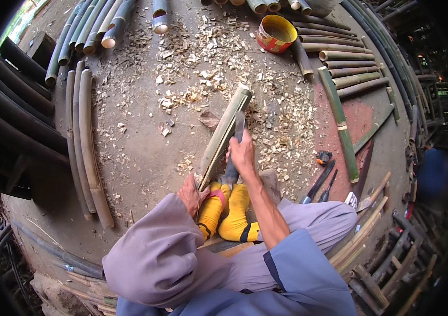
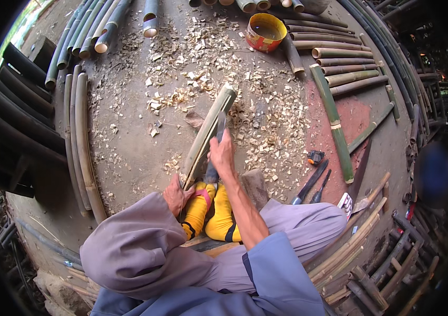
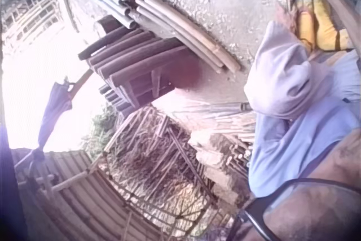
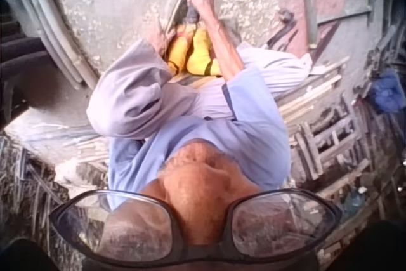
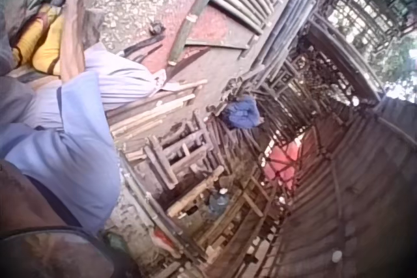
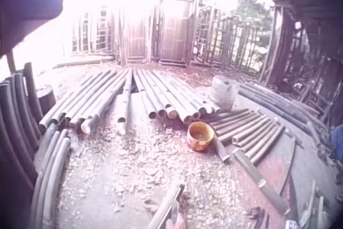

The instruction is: The person carves and shapes bamboo stalks using a hand saw, a chisel, a wooden mallet, and a knife, working on the floor among several bamboo sections.

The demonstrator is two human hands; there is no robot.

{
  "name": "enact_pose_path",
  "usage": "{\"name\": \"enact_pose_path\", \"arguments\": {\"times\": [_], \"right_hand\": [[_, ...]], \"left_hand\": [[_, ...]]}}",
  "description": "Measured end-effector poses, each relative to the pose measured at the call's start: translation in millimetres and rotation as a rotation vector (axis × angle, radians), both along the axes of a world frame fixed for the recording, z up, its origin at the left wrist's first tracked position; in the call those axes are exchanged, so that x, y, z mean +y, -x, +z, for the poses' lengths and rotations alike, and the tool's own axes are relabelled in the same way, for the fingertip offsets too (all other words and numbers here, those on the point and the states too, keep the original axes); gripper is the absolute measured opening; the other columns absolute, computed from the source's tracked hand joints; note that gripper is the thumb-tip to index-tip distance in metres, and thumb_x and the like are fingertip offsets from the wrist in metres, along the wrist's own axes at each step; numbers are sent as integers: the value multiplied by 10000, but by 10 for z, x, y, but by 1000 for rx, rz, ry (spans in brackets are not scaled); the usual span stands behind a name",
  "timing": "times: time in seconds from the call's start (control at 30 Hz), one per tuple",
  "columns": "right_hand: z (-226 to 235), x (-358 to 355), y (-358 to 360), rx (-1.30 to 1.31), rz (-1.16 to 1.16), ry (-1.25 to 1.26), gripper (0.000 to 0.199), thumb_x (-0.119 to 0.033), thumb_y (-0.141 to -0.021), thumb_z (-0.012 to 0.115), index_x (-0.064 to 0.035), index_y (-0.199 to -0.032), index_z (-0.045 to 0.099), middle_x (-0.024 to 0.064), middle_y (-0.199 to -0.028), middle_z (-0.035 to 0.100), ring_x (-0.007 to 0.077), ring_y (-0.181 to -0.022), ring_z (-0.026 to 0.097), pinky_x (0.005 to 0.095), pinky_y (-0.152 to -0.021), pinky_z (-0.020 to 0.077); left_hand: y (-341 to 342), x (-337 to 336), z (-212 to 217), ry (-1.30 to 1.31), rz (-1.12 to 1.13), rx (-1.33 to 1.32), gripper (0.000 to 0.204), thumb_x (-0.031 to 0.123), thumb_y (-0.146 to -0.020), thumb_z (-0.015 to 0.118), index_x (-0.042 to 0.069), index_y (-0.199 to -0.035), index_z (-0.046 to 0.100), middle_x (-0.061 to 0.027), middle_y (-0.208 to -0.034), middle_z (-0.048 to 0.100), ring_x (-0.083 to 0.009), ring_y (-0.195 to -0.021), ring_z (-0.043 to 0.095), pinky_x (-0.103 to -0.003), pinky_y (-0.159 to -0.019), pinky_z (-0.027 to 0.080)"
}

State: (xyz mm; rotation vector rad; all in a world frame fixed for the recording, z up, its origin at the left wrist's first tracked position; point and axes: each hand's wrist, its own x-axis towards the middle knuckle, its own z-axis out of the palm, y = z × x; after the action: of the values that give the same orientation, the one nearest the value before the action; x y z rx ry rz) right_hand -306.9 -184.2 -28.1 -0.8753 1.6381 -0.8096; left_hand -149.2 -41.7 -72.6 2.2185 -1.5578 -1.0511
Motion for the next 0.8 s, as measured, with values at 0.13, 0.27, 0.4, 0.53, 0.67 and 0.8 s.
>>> {"name": "enact_pose_path", "arguments": {"times": [0.13,0.27,0.4,0.53,0.67,0.8], "right_hand": [[-48,-225,187,-51,31,14,117,-63,-843,477,-34,-955,458,54,-609,502,163,-428,538,315,-357,480],[-137,-403,163,-94,-35,3,116,-51,-840,474,-32,-954,463,55,-612,500,166,-423,538,316,-347,480],[-224,-594,164,27,-44,23,149,-36,-830,480,-14,-977,467,67,-623,509,166,-431,550,320,-345,492],[-201,-595,115,83,-80,-13,236,-46,-834,488,-5,-1062,446,80,-631,521,165,-441,547,318,-355,498],[-201,-544,225,81,-4,-45,249,-53,-835,485,6,-1073,443,77,-619,515,175,-441,543,333,-361,496],[-97,-570,344,141,38,76,191,-70,-833,494,5,-1006,473,66,-584,508,172,-417,539,334,-358,482]], "left_hand": [[46,-14,-6,21,-12,8,594,406,-695,740,59,-1098,474,-228,-911,623,-432,-838,599,-496,-708,467],[67,-8,-44,31,-21,-16,597,408,-691,743,61,-1095,474,-228,-907,623,-434,-832,598,-496,-704,466],[89,-18,-115,37,-21,-57,601,411,-687,745,62,-1094,473,-226,-911,621,-434,-828,598,-496,-701,466],[113,16,-179,98,12,-30,610,417,-678,749,63,-1089,470,-225,-915,618,-435,-827,596,-493,-696,467],[125,40,-235,129,6,-26,628,419,-666,752,65,-1098,465,-218,-946,614,-425,-858,593,-484,-708,467],[152,54,-195,184,21,1,625,425,-683,738,64,-1114,465,-225,-986,611,-428,-896,585,-486,-728,460]]}}
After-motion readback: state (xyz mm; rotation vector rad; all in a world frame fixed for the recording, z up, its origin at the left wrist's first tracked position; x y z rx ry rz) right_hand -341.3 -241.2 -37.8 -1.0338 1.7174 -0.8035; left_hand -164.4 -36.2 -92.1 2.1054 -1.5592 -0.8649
